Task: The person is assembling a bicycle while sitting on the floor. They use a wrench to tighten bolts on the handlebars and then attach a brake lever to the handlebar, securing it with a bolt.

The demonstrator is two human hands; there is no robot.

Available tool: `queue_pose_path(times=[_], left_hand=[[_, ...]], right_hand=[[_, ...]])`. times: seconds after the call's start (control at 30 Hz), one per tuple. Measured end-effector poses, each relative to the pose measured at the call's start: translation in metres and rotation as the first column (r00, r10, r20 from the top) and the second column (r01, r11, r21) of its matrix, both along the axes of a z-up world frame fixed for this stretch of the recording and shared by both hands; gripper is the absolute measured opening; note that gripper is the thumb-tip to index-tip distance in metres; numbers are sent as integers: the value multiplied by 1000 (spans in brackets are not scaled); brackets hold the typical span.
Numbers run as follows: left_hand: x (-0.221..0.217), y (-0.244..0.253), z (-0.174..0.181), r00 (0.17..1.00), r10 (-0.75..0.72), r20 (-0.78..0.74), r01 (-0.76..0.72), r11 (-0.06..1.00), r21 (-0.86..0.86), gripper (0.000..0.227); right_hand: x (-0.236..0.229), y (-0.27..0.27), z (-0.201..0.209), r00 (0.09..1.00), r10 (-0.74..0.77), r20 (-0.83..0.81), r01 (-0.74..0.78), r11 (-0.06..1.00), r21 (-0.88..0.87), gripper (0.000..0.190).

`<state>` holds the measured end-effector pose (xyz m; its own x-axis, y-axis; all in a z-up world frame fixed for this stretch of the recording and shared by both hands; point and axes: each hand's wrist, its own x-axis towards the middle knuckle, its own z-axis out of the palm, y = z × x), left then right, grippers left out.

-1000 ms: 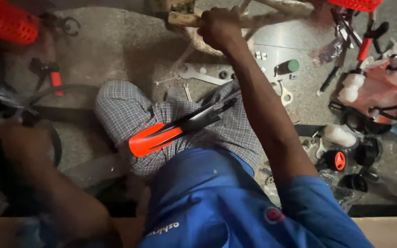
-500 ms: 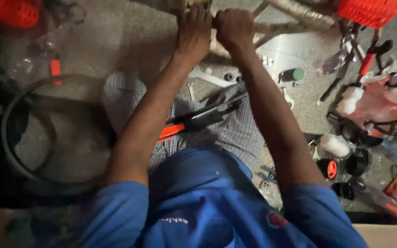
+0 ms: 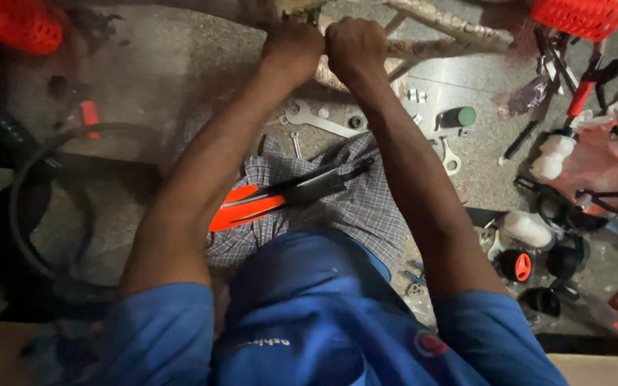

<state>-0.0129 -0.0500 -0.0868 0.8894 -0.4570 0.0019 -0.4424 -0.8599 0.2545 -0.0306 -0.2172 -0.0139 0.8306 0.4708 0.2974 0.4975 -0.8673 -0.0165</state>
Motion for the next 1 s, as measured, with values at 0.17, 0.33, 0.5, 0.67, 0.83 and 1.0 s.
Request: queue_pose_path(times=[0.17, 0.33, 0.5, 0.67, 0.83, 1.0], left_hand=[[-55, 2, -16, 999, -21, -39, -4, 832, -555, 16], [-125, 38, 60, 776, -285, -563, -268, 660, -702, 18], [-226, 88, 112, 617, -261, -742, -623, 414, -664, 22], [-240, 95, 101, 660, -14, -751, -738, 174, -652, 36], [-164, 41, 90, 920, 223, -323, -383, 331, -862, 32], [-71, -4, 68, 905, 388, -176, -297, 279, -913, 36]], right_hand=[[-1, -3, -14, 992, 64, 106, -65, 998, 10, 8], [1, 3, -8, 990, -62, -127, 45, 990, -131, 9], [24, 6, 54, 759, 29, -651, -20, 1000, 22, 17], [40, 21, 75, 860, -65, -506, 126, 988, 88, 25], [79, 58, 32, 766, -77, -639, -22, 989, -146, 32], [109, 36, -39, 869, 130, -477, -139, 990, 16, 30]])
